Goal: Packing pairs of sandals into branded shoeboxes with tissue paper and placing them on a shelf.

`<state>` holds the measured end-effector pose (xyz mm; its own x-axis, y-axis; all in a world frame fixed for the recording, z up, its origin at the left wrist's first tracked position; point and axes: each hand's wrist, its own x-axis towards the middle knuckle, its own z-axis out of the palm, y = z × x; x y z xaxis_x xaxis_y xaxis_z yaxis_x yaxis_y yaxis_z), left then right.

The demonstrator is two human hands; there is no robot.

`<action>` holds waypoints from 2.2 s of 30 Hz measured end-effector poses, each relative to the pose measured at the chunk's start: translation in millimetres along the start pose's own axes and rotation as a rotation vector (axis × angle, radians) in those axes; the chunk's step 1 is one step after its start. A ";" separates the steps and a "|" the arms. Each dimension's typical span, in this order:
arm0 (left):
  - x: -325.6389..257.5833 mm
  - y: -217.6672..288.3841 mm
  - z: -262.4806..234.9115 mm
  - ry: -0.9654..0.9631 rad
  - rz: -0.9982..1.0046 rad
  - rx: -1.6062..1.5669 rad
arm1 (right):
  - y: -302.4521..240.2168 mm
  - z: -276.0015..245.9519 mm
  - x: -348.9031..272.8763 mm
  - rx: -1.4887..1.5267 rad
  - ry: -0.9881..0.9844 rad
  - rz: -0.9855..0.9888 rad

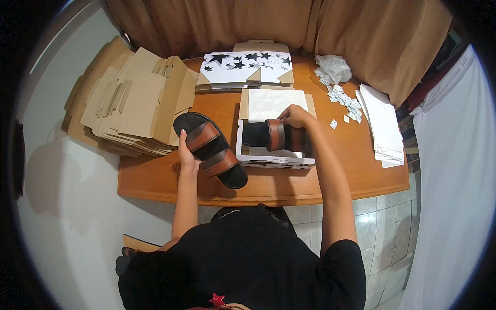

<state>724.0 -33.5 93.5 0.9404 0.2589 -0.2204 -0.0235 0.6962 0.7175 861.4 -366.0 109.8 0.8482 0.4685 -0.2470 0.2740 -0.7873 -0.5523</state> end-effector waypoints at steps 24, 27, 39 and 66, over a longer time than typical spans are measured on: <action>10.6 -23.9 22.7 0.089 -0.179 0.032 | 38.2 54.5 19.2 0.226 -0.029 0.042; 11.5 -33.2 16.3 0.039 -0.185 -0.021 | 39.5 57.6 20.4 0.218 0.000 0.005; -2.4 -51.3 30.8 0.146 -0.278 0.031 | 12.9 50.1 12.7 0.177 0.047 -0.022; -9.6 -64.7 42.3 0.185 -0.274 0.004 | 22.2 69.4 -28.2 0.110 0.223 -0.107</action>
<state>730.8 -109.3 77.1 0.8339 0.1796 -0.5219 0.2238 0.7544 0.6171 812.1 -368.9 49.3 0.8991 0.4377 -0.0077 0.3274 -0.6841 -0.6518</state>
